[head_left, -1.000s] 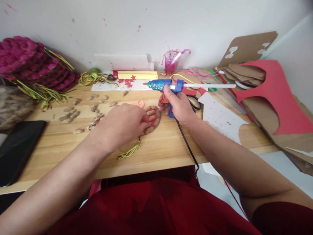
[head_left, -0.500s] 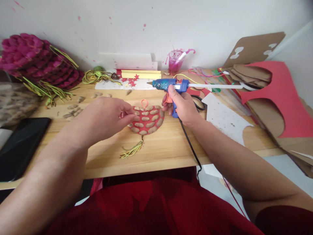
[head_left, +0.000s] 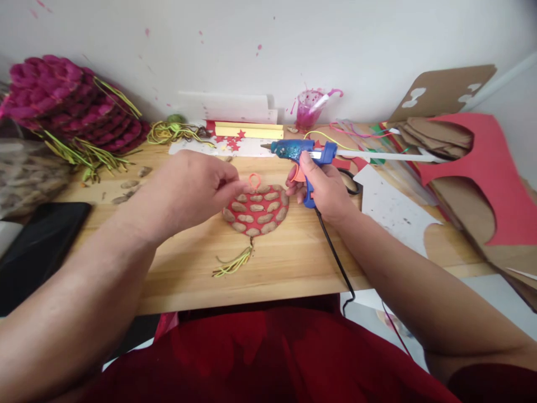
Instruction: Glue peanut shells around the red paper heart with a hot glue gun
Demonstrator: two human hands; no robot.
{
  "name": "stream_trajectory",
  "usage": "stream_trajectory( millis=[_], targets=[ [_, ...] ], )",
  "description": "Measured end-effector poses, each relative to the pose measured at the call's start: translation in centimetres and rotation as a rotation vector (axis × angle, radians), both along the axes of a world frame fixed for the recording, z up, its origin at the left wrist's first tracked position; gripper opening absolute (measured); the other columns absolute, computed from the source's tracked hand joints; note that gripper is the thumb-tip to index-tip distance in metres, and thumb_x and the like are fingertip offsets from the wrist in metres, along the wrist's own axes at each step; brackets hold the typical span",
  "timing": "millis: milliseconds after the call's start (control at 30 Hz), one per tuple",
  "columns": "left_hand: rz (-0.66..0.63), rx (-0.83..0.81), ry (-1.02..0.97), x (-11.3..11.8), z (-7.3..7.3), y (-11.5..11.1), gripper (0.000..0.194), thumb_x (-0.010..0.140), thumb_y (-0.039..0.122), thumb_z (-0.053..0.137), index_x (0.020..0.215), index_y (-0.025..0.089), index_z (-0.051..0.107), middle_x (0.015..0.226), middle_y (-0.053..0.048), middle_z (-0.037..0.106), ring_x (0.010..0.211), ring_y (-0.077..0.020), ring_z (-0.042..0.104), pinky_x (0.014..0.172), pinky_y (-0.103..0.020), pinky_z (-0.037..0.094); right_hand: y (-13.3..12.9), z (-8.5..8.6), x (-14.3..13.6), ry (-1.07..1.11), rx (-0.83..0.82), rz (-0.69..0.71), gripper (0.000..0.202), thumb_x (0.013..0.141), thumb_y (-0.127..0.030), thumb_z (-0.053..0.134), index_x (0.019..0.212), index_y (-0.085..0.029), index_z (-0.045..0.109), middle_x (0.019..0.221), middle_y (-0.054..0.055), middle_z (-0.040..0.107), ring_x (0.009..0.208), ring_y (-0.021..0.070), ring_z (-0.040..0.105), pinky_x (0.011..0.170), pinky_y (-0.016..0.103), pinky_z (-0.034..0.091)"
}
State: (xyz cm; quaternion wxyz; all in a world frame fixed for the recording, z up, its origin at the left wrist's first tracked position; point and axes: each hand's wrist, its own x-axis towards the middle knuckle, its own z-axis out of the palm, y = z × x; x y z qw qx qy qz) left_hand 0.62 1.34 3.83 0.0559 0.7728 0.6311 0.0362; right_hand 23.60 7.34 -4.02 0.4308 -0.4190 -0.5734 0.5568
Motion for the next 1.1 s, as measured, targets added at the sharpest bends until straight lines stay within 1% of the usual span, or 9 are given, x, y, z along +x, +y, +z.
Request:
stream_trajectory(
  millis=[100, 333, 533, 600, 667, 767, 867, 1000, 1100],
  targets=[
    [0.018, 0.008, -0.051, -0.7, -0.6, 0.2, 0.046, 0.095, 0.049, 0.043, 0.063, 0.024, 0.065, 0.053, -0.001, 0.056, 0.055, -0.0166, 0.051, 0.061, -0.032, 0.038, -0.2, 0.2, 0.0, 0.004, -0.013, -0.005, 0.061, 0.084, -0.083, 0.062, 0.069, -0.024, 0.063, 0.069, 0.005, 0.069, 0.063, 0.0197, 0.071, 0.042, 0.028, 0.045],
    [-0.041, 0.004, -0.099, -2.1, -1.4, 0.2, 0.037, 0.095, 0.037, 0.041, 0.087, 0.024, 0.076, 0.073, -0.002, 0.07, 0.069, -0.0174, 0.059, 0.07, -0.029, 0.04, -0.5, 0.4, -0.1, -0.002, 0.001, 0.0, 0.058, 0.088, -0.078, 0.06, 0.077, -0.022, 0.068, 0.072, 0.004, 0.067, 0.075, 0.0219, 0.076, 0.043, 0.024, 0.046],
    [-0.059, -0.034, -0.075, -1.5, -0.7, -0.3, 0.048, 0.096, 0.049, 0.041, 0.067, 0.022, 0.067, 0.06, 0.0, 0.062, 0.057, -0.0138, 0.048, 0.062, -0.031, 0.034, -0.8, 0.7, -0.1, -0.014, -0.001, 0.003, 0.059, 0.088, -0.079, 0.061, 0.069, -0.023, 0.066, 0.071, 0.003, 0.067, 0.065, 0.0194, 0.072, 0.042, 0.027, 0.047],
    [-0.064, -0.023, -0.069, -1.6, -0.9, -0.2, 0.05, 0.096, 0.052, 0.039, 0.065, 0.023, 0.066, 0.062, -0.002, 0.064, 0.057, -0.0154, 0.051, 0.061, -0.032, 0.035, -0.9, 0.7, 0.0, -0.006, 0.0, 0.008, 0.057, 0.089, -0.076, 0.062, 0.071, -0.023, 0.066, 0.072, 0.003, 0.067, 0.063, 0.0186, 0.071, 0.043, 0.027, 0.046],
    [-0.116, -0.006, -0.075, -1.8, -1.3, -0.1, 0.048, 0.096, 0.051, 0.039, 0.068, 0.025, 0.068, 0.07, -0.004, 0.07, 0.063, -0.0184, 0.057, 0.065, -0.034, 0.04, -0.9, 0.8, 0.1, -0.012, 0.002, 0.014, 0.054, 0.091, -0.074, 0.062, 0.073, -0.023, 0.066, 0.074, 0.004, 0.067, 0.065, 0.0188, 0.071, 0.044, 0.028, 0.046],
    [-0.229, -0.01, -0.103, -2.1, -2.1, 0.0, 0.041, 0.097, 0.039, 0.039, 0.08, 0.025, 0.074, 0.086, -0.006, 0.076, 0.078, -0.0213, 0.065, 0.076, -0.035, 0.047, -1.1, 0.9, 0.1, -0.014, 0.011, 0.017, 0.053, 0.092, -0.072, 0.062, 0.073, -0.023, 0.066, 0.074, 0.004, 0.066, 0.064, 0.0181, 0.069, 0.045, 0.029, 0.046],
    [-0.27, 0.001, -0.135, -2.3, -2.5, 0.0, 0.038, 0.098, 0.034, 0.041, 0.092, 0.026, 0.078, 0.094, -0.006, 0.078, 0.085, -0.0209, 0.068, 0.08, -0.033, 0.048, -1.2, 1.1, 0.1, 0.0, 0.019, 0.007, 0.054, 0.091, -0.072, 0.064, 0.071, -0.023, 0.065, 0.07, 0.003, 0.065, 0.062, 0.0171, 0.069, 0.044, 0.028, 0.046],
    [-0.301, 0.028, -0.111, -2.2, -2.2, -0.2, 0.042, 0.1, 0.045, 0.046, 0.081, 0.025, 0.077, 0.079, -0.005, 0.073, 0.071, -0.0193, 0.064, 0.069, -0.033, 0.046, -1.2, 1.1, 0.1, 0.006, 0.016, 0.016, 0.054, 0.09, -0.073, 0.064, 0.071, -0.023, 0.066, 0.071, 0.002, 0.065, 0.063, 0.0178, 0.07, 0.044, 0.027, 0.046],
    [-0.347, -0.018, -0.116, -2.0, -1.9, -0.4, 0.041, 0.101, 0.036, 0.045, 0.08, 0.023, 0.077, 0.081, -0.006, 0.072, 0.072, -0.0182, 0.064, 0.07, -0.032, 0.046, -1.2, 1.1, 0.2, 0.007, 0.01, 0.021, 0.05, 0.093, -0.069, 0.064, 0.072, -0.023, 0.067, 0.073, 0.003, 0.066, 0.063, 0.0175, 0.069, 0.044, 0.028, 0.046]
  ],
)
